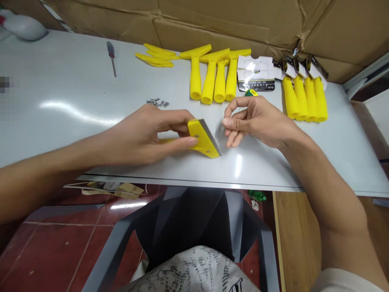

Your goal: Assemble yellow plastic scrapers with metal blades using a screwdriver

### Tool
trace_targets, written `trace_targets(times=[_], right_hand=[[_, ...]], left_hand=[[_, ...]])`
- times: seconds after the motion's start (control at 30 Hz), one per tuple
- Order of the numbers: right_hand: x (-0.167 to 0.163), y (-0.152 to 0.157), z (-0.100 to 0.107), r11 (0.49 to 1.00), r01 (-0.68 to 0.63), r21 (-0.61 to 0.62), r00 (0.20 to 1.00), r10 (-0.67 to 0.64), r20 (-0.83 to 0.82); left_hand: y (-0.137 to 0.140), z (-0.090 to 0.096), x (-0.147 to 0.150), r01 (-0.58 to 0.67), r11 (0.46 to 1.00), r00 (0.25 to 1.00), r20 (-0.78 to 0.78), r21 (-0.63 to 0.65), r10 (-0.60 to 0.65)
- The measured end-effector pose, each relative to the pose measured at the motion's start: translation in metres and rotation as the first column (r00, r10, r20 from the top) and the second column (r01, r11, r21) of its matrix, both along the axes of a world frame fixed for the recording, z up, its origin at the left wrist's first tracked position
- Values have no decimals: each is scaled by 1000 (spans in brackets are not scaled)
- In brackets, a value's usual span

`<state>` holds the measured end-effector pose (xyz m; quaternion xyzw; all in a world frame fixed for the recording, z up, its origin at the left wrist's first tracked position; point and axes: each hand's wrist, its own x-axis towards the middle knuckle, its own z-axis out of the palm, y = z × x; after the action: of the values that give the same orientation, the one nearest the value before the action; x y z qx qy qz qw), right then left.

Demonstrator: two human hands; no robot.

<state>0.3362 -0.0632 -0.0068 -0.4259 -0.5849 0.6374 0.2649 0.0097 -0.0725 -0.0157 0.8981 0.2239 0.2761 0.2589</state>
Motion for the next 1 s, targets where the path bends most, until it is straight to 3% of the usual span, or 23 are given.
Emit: trace_targets(times=[0.13,0.23,0.4,0.47,0.6,0.67,0.8,0.87,1.0], right_hand=[[0,1,-3,989,39,140,998,-45,45],[-3,0,-7,974,94,206,994,-102,32],[-5,1,-13,942,205,266,979,-201,-44],[-3,4,-13,874,307,376,949,-310,-55],[-2,5,-10,688,440,577,866,-494,-71],[-4,3,-9,654,445,612,860,-502,-89],[-13,-3,-6,656,414,631,884,-454,-108],[-18,-5,-7,665,394,635,899,-422,-116],[-22,-6,-12,650,385,655,912,-376,-163]], left_hand=[[-9,-7,-1,2,964,1000,11,264,-5],[-9,-13,0,-40,885,999,0,465,45],[-5,-20,15,-80,734,980,-80,675,181],[-2,-26,25,-53,669,971,-117,742,206],[18,-46,36,6,607,960,-175,795,220],[32,-55,33,40,612,973,-170,790,156],[59,-58,21,85,746,965,-242,661,104],[67,-57,19,108,783,952,-290,612,95],[74,-59,21,172,751,934,-348,638,82]])
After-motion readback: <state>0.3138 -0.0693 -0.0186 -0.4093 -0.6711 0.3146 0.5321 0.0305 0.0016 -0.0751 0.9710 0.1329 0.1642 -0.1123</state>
